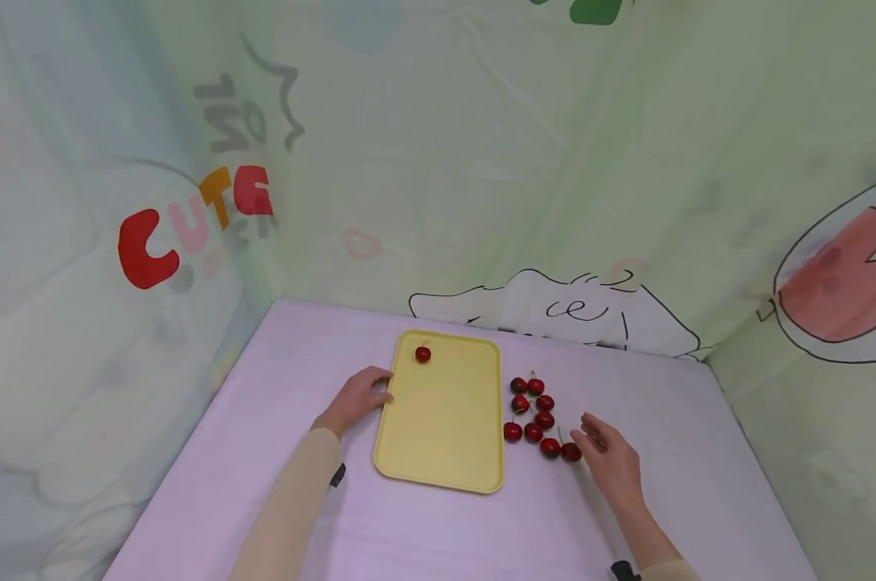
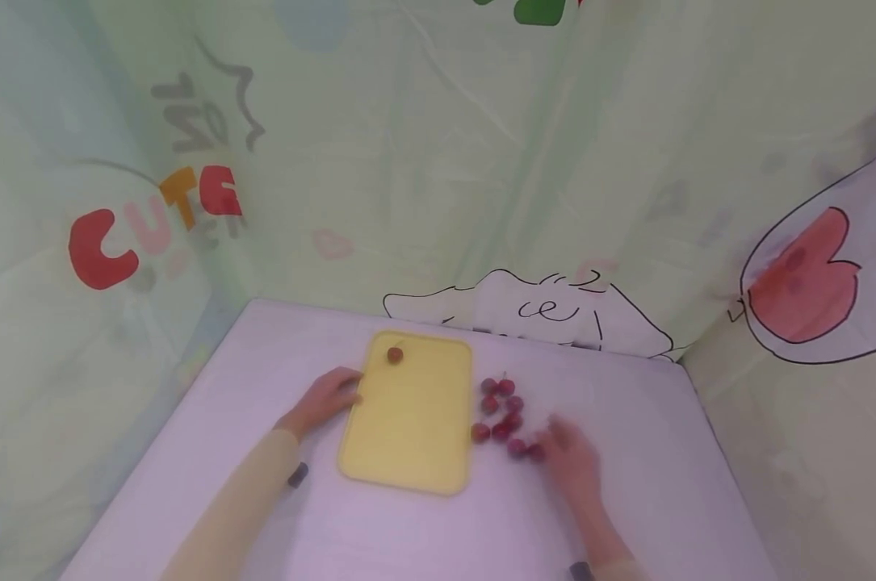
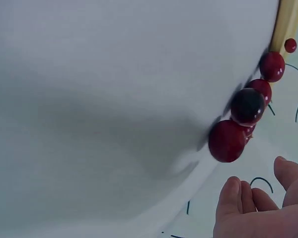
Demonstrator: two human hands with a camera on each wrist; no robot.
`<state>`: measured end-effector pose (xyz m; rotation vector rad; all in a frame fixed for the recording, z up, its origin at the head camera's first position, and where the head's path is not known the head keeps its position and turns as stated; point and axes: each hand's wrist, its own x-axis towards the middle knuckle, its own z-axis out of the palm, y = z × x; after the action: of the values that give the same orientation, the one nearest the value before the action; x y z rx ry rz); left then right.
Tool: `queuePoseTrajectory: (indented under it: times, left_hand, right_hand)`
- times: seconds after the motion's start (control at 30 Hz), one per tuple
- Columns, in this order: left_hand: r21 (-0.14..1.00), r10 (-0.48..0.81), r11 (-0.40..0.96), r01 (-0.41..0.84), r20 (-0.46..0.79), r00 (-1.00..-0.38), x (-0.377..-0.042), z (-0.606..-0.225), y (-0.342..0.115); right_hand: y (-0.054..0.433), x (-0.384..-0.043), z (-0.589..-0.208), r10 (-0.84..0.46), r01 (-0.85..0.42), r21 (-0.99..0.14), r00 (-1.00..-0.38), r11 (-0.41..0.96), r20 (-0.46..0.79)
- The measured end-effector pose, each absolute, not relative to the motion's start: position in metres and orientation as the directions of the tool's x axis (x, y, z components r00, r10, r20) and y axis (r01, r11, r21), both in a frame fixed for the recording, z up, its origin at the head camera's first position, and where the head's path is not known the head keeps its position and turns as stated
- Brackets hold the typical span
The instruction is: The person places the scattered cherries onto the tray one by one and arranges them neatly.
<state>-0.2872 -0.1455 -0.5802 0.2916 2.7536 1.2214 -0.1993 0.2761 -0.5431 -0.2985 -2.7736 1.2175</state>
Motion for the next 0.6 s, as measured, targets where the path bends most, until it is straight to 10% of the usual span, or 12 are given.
queuePoseTrajectory:
  times: [0.6]
  left_hand:
    - [0.736,0.211,0.667,0.113,-0.041,-0.977,-0.288,-0.579,-0.144]
  right_hand:
    - [0.301,-0.193,-0.588,0.115,0.154,-0.694,-0.988,0.703,-0.102]
